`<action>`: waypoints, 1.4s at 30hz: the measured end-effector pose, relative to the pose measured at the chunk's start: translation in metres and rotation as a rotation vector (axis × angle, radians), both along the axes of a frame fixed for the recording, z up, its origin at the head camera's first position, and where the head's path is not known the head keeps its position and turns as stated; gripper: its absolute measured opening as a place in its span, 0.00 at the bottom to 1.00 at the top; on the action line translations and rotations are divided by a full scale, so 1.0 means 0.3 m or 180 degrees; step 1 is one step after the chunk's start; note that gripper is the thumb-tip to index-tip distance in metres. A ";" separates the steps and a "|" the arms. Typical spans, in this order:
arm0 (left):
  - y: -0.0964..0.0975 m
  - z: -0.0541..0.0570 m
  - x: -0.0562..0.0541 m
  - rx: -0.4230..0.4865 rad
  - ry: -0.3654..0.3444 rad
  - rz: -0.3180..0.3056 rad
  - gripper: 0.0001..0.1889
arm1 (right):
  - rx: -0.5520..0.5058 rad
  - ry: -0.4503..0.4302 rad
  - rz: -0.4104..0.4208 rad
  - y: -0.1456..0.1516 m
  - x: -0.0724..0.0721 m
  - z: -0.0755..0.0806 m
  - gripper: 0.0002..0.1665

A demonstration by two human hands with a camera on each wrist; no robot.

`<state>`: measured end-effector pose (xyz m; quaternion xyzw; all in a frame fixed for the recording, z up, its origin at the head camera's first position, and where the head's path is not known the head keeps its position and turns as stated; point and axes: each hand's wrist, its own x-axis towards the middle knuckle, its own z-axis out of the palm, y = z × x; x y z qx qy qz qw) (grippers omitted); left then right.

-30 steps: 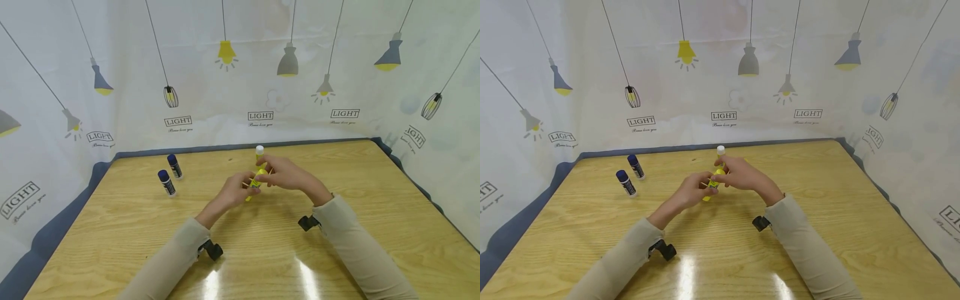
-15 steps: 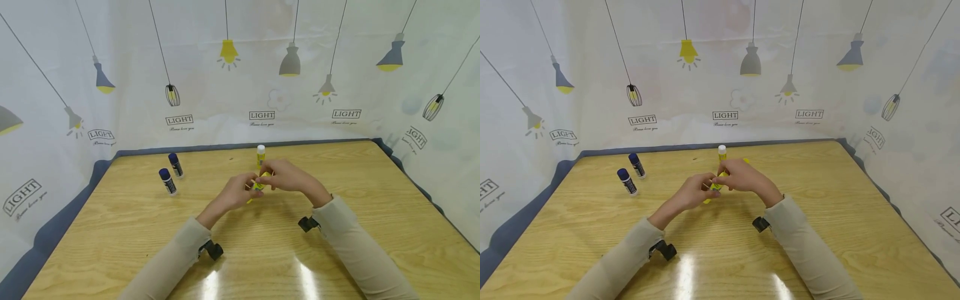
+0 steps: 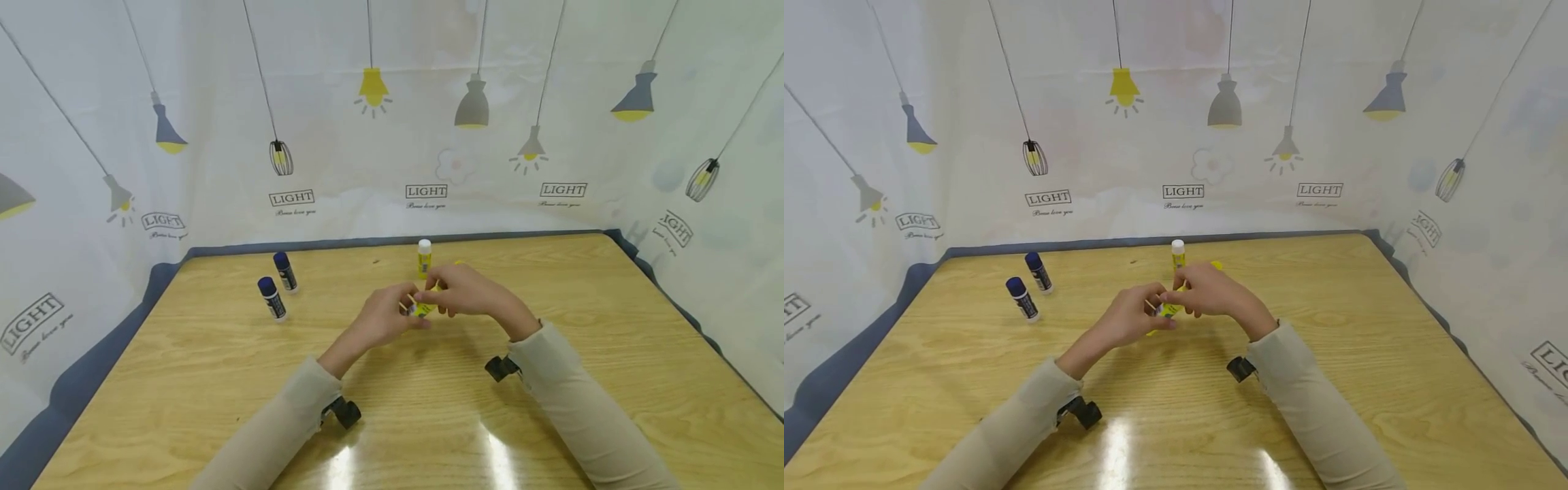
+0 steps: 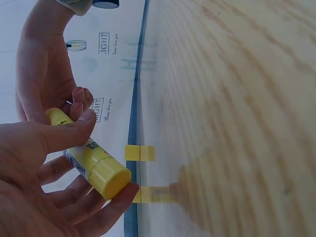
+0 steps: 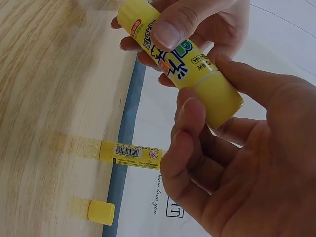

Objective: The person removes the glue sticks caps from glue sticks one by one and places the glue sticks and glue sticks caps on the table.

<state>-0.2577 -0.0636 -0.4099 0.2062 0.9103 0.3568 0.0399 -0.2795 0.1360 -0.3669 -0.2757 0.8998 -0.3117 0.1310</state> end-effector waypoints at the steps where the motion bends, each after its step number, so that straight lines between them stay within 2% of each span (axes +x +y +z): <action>1: -0.001 -0.001 0.002 -0.0010 0.0019 0.0019 0.17 | 0.0017 -0.0025 -0.0017 -0.002 0.001 0.002 0.17; 7: -0.009 -0.001 0.007 -0.0064 0.0142 0.0032 0.18 | 0.0067 -0.0092 -0.0061 -0.007 0.007 0.013 0.21; 11: -0.010 0.000 0.005 -0.0069 0.0148 0.0017 0.18 | 0.0071 -0.0077 -0.0049 -0.005 0.005 0.008 0.22; 20: -0.010 -0.005 -0.005 -0.0171 0.0205 0.0094 0.19 | 0.0165 -0.0182 -0.0401 -0.006 0.002 0.000 0.27; 26: -0.018 -0.002 -0.006 -0.0048 0.0323 0.0114 0.18 | 0.0077 -0.0141 -0.0357 -0.015 0.002 0.001 0.24; 31: -0.020 -0.001 -0.009 -0.0029 0.0406 0.0100 0.17 | 0.0140 -0.0099 -0.0343 -0.019 0.002 0.005 0.22; 36: -0.021 0.000 -0.010 0.0027 0.0330 0.0063 0.17 | 0.0159 -0.0038 -0.0302 -0.022 0.001 0.002 0.22; 42: -0.026 0.008 -0.014 -0.0038 0.0188 -0.0016 0.17 | 0.0101 -0.0011 -0.0307 -0.020 0.000 -0.005 0.22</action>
